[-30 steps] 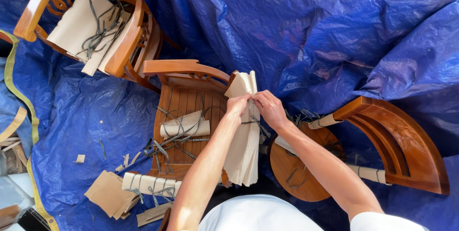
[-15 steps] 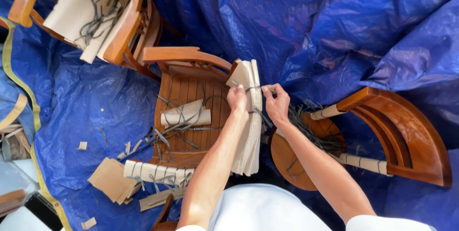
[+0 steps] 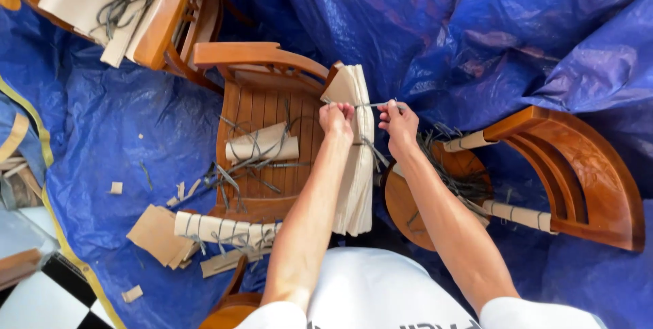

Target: Wrap wooden chairs with protective corrugated cardboard and secure them using plastic ties.

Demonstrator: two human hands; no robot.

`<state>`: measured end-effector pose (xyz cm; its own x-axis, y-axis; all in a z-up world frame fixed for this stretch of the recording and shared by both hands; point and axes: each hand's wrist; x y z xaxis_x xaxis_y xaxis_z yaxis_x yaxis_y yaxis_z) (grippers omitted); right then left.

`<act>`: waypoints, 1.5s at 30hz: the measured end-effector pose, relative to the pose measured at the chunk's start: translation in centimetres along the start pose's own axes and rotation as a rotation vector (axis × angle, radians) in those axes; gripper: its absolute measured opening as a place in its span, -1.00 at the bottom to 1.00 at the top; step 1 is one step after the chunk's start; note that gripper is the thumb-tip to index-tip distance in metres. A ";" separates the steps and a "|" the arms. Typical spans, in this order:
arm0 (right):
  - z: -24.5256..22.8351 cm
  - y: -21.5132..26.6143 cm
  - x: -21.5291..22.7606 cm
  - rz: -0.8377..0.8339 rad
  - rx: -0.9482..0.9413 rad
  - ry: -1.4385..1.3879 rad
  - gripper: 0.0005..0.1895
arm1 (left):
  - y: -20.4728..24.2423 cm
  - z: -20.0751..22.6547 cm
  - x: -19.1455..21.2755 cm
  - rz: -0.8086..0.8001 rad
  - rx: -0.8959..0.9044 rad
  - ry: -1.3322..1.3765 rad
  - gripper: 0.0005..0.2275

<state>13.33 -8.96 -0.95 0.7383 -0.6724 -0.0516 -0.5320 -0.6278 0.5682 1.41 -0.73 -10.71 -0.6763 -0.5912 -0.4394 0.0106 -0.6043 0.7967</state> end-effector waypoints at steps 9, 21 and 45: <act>-1.5 4.6 -2.9 0.031 0.335 0.356 -0.74 | 0.4 -0.1 -0.1 -0.036 0.009 -0.011 -0.98; -5.1 4.7 -4.3 -0.045 0.712 0.587 -0.89 | 3.0 1.5 0.1 -0.135 -0.006 -0.106 -0.97; -9.6 0.7 -4.2 -0.528 0.542 0.893 -0.78 | 13.5 9.9 -6.0 -0.453 -1.094 -1.409 -0.89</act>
<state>13.86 -2.82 7.51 0.8346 0.1008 0.5415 -0.0205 -0.9768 0.2133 -1.71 -0.01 6.81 -0.7986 0.1816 0.5739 -0.2995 -0.9469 -0.1171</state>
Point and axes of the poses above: each hand's wrist, its own y-axis away from the middle knuckle, its own x-axis out of the back of the hand, z = x × y
